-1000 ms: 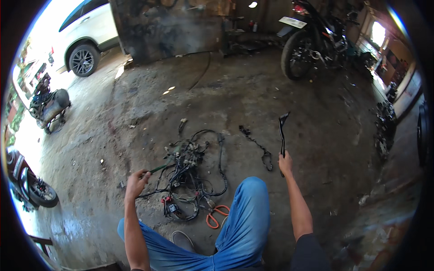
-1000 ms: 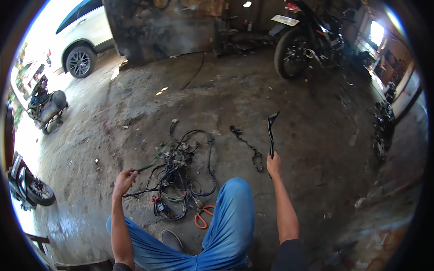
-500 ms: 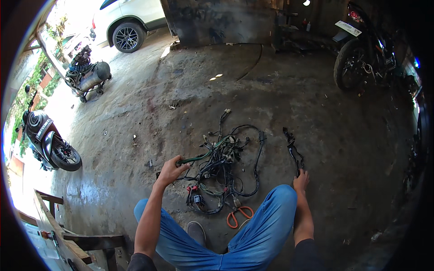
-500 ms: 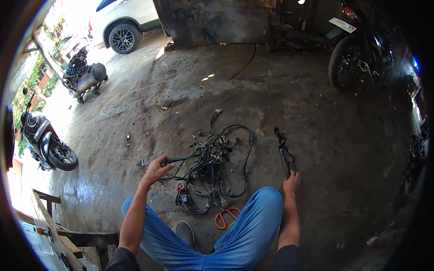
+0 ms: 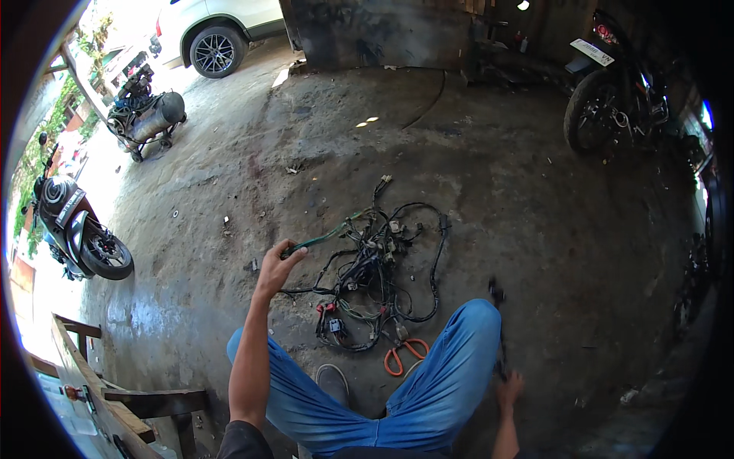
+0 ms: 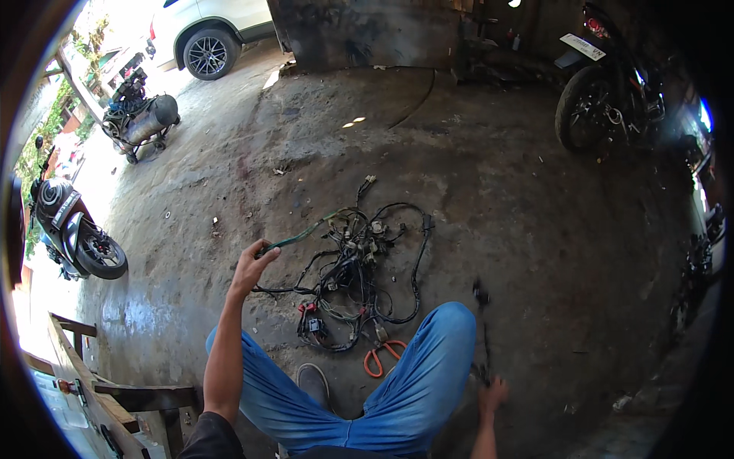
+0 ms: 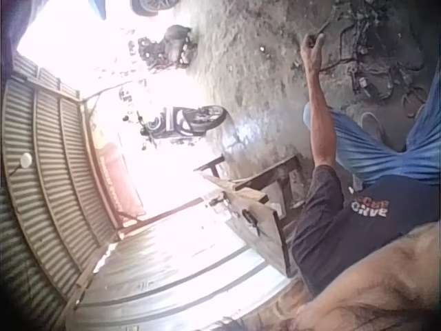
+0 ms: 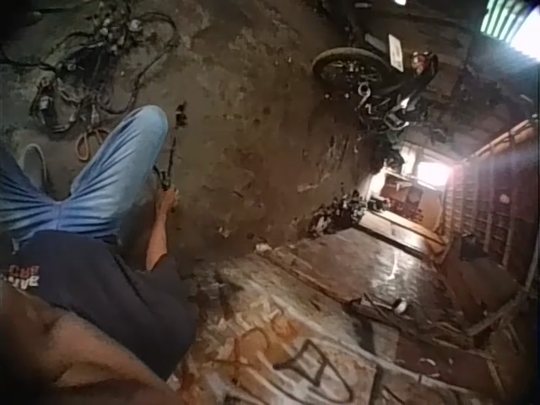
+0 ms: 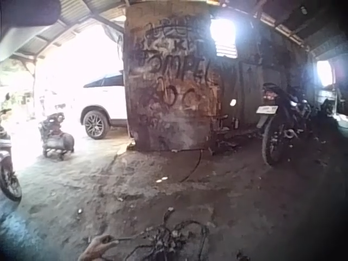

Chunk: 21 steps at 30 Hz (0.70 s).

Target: The person is sitting on the floor, untangling and inspecting a motorcycle wiring harness.

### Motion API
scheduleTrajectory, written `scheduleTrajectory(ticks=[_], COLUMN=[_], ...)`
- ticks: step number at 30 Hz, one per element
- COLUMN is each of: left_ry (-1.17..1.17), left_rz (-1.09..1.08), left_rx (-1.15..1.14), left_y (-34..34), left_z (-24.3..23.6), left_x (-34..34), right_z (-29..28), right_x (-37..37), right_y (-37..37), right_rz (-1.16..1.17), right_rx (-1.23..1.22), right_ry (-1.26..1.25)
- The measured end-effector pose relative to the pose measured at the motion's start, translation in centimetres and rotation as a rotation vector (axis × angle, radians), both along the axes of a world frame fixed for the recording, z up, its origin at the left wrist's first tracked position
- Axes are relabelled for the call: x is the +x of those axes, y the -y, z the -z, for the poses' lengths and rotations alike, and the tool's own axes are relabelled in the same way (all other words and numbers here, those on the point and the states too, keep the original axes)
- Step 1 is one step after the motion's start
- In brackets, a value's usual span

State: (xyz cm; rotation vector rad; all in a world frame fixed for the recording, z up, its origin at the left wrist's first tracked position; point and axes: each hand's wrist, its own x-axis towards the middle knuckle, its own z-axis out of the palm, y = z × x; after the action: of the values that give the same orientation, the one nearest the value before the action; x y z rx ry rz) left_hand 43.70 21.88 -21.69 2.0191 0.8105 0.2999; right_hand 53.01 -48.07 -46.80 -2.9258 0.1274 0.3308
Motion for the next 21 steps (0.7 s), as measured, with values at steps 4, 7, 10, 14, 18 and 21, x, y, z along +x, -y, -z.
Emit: scheduleTrajectory(ticks=[4,7,10,14,18,21], left_ry=[0.192,0.291,0.609,0.636,0.707,0.735], left_rz=[-0.020,-0.098,-0.046,0.063,0.079,0.130], left_rx=[-0.162,-0.332,-0.583,-0.758,-0.875,-0.937], left_y=[-0.6,-1.1,-0.2,2.5,3.5,4.7], left_z=[-1.3,-2.0,-4.7,-10.0,-13.3,-15.3], left_x=[0.4,-0.7,-0.4,0.3,1.0,3.0], right_z=[-0.8,-6.1,-12.0,-28.7,-35.8,-32.3], right_x=[-8.3,-6.9,-0.2,5.7,3.9,3.4], right_y=[7.5,6.5,0.6,-16.9,-33.2,-41.4], right_rz=[0.233,0.384,0.338,-0.073,-0.653,-1.009], right_rx=[-0.239,-0.178,0.178,0.716,1.101,1.181], right_ry=[0.007,0.175,0.520,0.890,0.532,0.183])
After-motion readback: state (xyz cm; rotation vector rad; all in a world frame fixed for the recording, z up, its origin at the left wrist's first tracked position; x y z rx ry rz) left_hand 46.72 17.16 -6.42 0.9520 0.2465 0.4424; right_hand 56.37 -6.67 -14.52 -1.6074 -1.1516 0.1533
